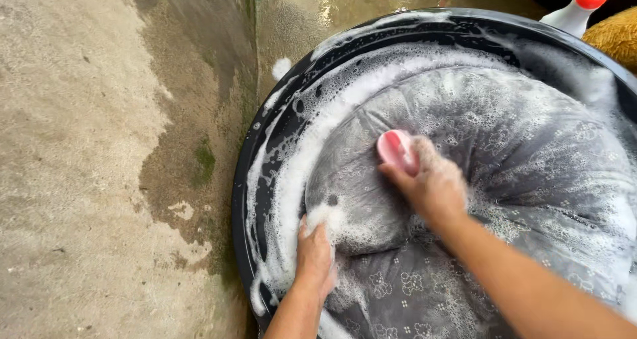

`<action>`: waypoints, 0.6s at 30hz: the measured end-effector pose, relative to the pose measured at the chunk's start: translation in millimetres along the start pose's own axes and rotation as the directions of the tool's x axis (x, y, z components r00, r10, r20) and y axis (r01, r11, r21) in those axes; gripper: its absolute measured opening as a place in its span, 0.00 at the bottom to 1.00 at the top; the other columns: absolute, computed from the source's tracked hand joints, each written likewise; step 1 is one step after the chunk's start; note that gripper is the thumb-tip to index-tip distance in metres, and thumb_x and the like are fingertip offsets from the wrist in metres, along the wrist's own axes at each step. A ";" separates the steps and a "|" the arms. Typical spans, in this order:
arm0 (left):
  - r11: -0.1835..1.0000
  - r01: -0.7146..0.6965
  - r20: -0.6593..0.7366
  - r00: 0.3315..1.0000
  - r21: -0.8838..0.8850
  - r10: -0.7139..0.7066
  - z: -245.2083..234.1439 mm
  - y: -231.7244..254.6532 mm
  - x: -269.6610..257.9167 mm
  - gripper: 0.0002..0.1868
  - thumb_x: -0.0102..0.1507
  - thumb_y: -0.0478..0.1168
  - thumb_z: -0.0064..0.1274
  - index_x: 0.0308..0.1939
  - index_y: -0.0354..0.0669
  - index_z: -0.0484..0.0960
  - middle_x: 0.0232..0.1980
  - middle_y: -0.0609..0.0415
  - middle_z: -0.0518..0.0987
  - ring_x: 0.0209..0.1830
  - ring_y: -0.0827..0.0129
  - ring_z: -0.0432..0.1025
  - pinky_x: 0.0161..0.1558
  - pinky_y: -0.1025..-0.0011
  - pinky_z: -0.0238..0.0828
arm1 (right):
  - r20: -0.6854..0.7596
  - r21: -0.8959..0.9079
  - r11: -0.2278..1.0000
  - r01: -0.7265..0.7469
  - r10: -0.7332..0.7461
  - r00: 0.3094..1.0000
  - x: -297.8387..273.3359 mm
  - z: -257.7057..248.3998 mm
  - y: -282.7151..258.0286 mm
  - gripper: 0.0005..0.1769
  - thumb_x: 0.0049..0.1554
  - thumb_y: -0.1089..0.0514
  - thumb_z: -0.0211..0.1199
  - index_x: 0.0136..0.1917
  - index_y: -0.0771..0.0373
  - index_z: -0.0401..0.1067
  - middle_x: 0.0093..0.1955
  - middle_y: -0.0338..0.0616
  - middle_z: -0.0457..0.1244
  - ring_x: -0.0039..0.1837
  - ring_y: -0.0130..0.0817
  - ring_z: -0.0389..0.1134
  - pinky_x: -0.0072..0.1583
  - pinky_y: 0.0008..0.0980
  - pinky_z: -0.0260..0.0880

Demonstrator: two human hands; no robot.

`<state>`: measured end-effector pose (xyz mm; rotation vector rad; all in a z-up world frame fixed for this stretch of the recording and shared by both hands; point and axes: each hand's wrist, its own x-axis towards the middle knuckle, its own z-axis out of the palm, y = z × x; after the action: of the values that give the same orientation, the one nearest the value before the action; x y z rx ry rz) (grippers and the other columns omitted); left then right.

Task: The person washes a pillow in a tub by hand using a brush and liquid soap.

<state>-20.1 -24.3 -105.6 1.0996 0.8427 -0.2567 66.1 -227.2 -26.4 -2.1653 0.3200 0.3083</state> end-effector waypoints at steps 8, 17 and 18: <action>0.989 0.090 0.047 0.995 -0.115 -0.086 -9.4 -4.1 -0.7 0.32 0.68 0.48 0.41 0.77 0.42 0.69 0.74 0.35 0.72 0.75 0.48 0.67 0.72 0.45 0.59 | 0.255 -0.323 0.899 0.295 -0.218 0.942 -57.8 37.9 12.3 0.39 0.59 0.31 0.64 0.79 0.39 0.62 0.65 0.30 0.70 0.57 0.25 0.77 0.59 0.23 0.79; 0.994 0.041 -0.021 0.999 0.097 -0.039 2.4 6.9 -7.8 0.29 0.70 0.41 0.36 0.77 0.45 0.66 0.74 0.45 0.72 0.76 0.56 0.64 0.74 0.53 0.55 | 0.357 -0.921 -0.039 0.388 -0.487 0.797 -44.5 59.6 14.8 0.34 0.58 0.54 0.64 0.74 0.34 0.61 0.65 0.44 0.67 0.42 0.29 0.72 0.32 0.22 0.73; 0.990 0.056 -0.026 0.998 0.129 -0.053 0.8 6.7 -8.0 0.29 0.70 0.41 0.35 0.77 0.46 0.65 0.74 0.46 0.72 0.76 0.57 0.64 0.74 0.54 0.55 | 0.360 -0.919 -0.041 0.391 -0.490 0.794 -51.9 67.0 13.2 0.34 0.58 0.54 0.64 0.74 0.34 0.61 0.65 0.44 0.67 0.42 0.29 0.72 0.32 0.22 0.73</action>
<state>-21.3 -23.6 -95.2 1.2035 0.8867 -0.3492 6.2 -173.8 -56.9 -3.4654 -0.9312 -0.0252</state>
